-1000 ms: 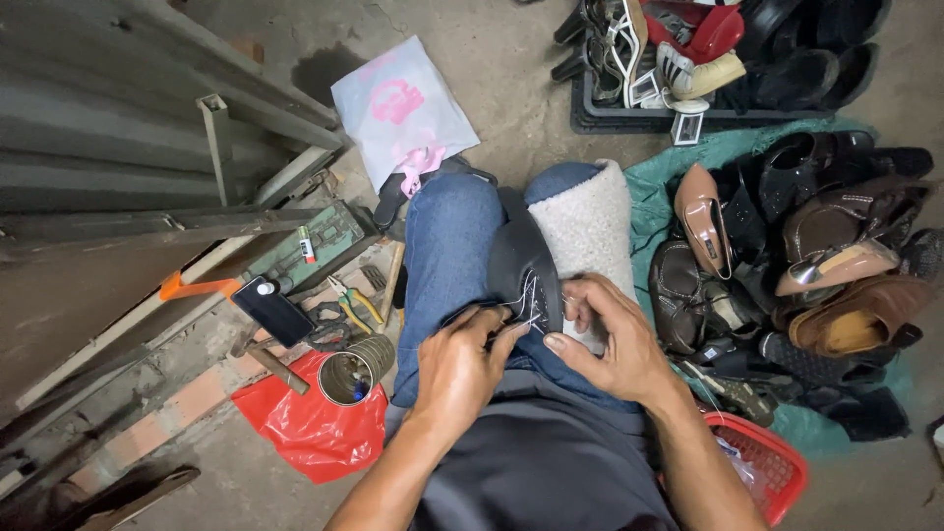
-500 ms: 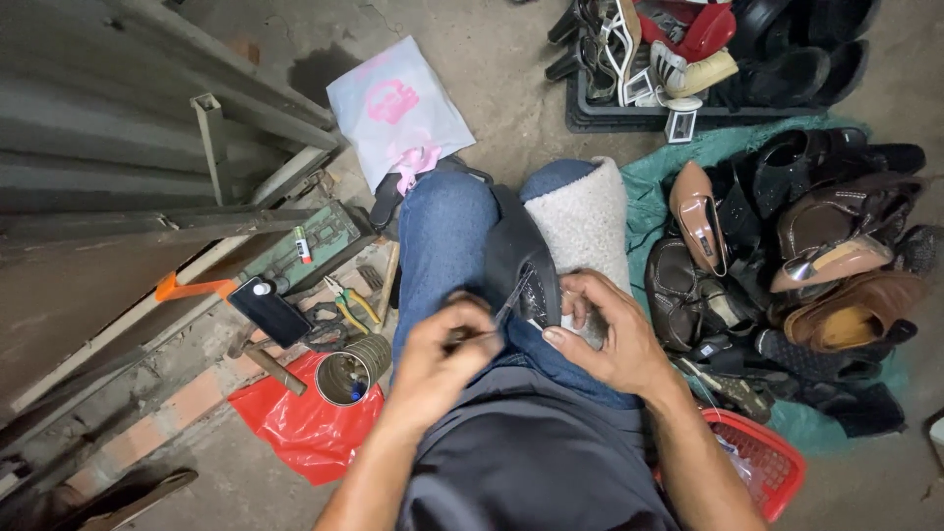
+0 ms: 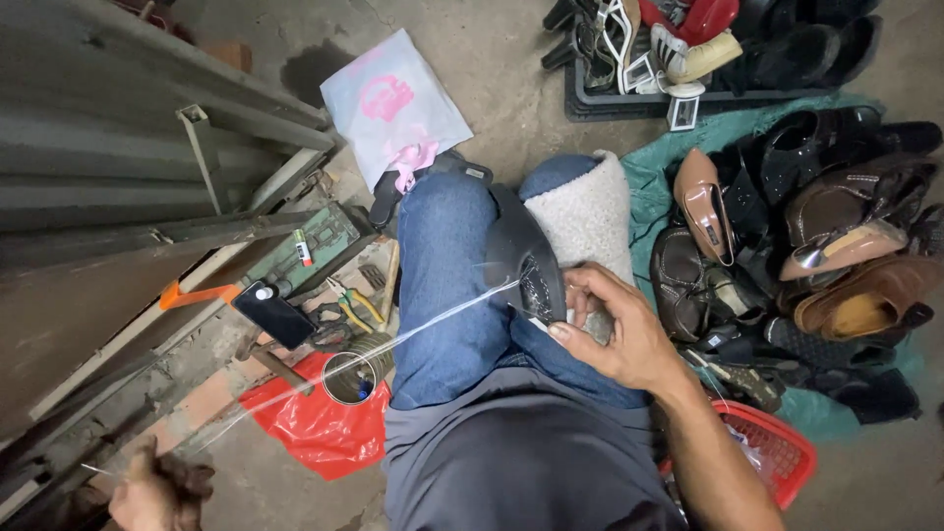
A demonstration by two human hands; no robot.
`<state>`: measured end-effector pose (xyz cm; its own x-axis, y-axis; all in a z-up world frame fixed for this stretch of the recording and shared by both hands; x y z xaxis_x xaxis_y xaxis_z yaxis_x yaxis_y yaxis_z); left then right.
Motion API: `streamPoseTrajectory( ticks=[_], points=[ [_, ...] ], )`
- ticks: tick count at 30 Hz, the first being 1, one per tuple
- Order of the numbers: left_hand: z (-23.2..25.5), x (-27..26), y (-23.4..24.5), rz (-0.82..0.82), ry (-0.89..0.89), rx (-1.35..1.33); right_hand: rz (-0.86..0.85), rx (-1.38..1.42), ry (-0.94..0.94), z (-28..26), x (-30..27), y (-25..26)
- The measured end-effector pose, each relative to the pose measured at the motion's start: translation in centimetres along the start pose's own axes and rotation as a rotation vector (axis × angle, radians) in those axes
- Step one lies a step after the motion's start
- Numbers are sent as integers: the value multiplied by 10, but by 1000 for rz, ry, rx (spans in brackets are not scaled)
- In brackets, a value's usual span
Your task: The person sits on the floor and sews a black slipper using a needle and white thread. They repeatedly push the needle through the sole and pull the thread to secure the stitching. The slipper is held on a white cushion placed on their lap.
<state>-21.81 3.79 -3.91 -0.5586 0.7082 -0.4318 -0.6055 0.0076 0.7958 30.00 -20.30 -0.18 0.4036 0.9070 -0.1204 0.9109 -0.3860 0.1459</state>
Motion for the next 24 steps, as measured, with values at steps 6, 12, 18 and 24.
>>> streamPoseTrajectory(
  ticks=[6, 12, 18, 24],
  points=[
    [-121, 123, -39, 112, -149, 1133, -11, 4, -7, 2, 3, 4],
    [51, -111, -128, -112, -1212, 221, -11, 4, -2, -1, 3, 1],
    [146, -278, -156, -590, -1437, 42, 63, 73, -24, 11, 2, 2],
    [135, -263, -163, -863, -1313, -40, 192, 241, -120, 18, 1, 8]
  ],
)
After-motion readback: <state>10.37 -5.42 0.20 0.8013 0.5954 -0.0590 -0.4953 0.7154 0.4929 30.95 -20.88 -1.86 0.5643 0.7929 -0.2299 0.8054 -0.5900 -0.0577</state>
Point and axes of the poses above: each hand's wrist, its own x-axis towards the middle knuckle, its own y-axis out of the back of the hand, z = x × y, the point moved 1 cm from there along x, towards the middle knuckle, and after that the axes turned 14 degrees about x, right-handed, at the moved point
